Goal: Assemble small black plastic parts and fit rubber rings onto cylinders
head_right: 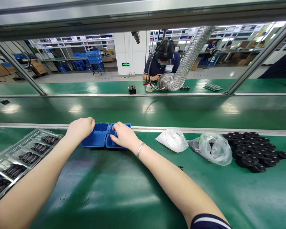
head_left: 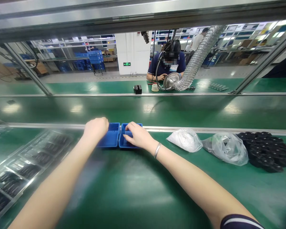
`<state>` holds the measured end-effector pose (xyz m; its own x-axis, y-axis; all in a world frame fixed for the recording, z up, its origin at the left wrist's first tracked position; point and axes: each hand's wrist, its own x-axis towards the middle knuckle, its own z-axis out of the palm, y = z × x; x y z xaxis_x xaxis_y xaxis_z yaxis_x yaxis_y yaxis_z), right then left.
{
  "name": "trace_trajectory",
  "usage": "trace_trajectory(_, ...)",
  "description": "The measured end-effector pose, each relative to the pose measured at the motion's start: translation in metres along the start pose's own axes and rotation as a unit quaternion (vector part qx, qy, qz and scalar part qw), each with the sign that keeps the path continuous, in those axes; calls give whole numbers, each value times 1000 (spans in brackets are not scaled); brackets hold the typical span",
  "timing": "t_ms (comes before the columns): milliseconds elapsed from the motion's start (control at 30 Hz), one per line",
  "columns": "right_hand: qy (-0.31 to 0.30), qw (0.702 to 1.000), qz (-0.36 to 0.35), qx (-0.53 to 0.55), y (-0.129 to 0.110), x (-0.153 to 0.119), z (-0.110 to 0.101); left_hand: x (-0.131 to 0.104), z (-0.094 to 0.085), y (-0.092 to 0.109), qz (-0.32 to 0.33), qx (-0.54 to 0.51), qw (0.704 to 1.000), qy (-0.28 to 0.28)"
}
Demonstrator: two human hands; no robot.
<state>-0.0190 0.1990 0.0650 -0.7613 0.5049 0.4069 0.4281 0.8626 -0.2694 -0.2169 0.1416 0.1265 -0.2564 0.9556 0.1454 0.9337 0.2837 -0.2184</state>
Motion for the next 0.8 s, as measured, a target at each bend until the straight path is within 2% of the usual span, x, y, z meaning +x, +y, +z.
trace_trajectory(67,51,996,-4,72,-2,4,-2,-5,-9,12,23,3,999,29)
trace_trajectory(133,77,986,-22,144,-4,9,-1,-7,-19,24,57,6,997,44)
trace_trajectory(200,74,979,-29,185,-5,15,3,-6,-28,33,91,12,995,50)
trace_trajectory(333,73,971,4,228,-3,24,13,-3,-40,44,141,27,988,50)
trace_trajectory(533,64,974,13,216,-2,21,16,1,-39,45,161,35,985,43)
trace_trajectory(700,40,989,15,141,2,12,16,8,-29,44,151,39,987,34)
trace_trajectory(800,9,996,11,89,9,8,17,12,-28,36,131,33,990,33)
